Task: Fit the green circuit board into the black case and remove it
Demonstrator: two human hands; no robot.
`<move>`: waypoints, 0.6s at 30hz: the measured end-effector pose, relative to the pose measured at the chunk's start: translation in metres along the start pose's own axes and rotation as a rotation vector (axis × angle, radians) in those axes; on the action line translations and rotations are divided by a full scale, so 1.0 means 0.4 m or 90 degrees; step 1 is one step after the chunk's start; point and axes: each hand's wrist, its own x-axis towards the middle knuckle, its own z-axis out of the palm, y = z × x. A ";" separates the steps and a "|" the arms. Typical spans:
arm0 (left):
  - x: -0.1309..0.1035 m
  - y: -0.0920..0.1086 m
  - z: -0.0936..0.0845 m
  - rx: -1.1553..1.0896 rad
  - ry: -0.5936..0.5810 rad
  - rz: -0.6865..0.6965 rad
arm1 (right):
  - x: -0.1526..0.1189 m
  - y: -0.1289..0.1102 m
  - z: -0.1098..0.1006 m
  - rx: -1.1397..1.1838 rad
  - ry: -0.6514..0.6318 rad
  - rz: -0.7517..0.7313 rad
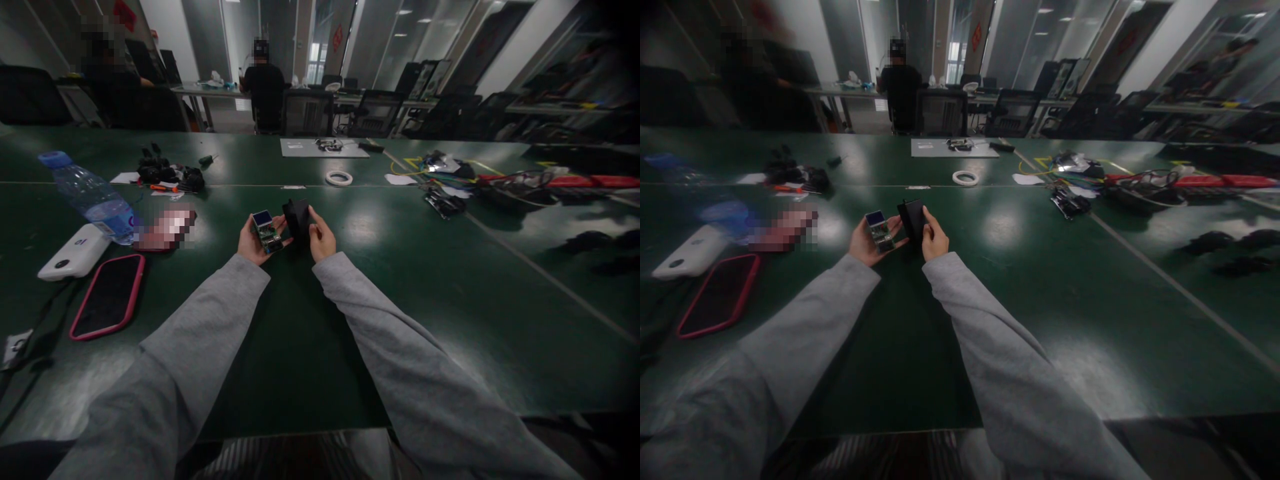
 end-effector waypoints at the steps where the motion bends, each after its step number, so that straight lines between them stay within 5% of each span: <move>1: -0.001 0.000 0.002 0.002 0.002 0.000 | 0.000 -0.002 0.001 -0.009 -0.002 0.001; 8: -0.001 -0.001 0.004 -0.015 -0.023 -0.034 | 0.001 0.011 0.021 -0.170 0.016 0.046; 13: 0.002 -0.006 0.002 -0.036 -0.034 -0.046 | -0.002 0.014 0.026 -0.143 0.075 0.005; 18: 0.001 -0.005 0.000 -0.026 -0.043 -0.049 | 0.005 -0.010 -0.016 -0.122 0.057 0.084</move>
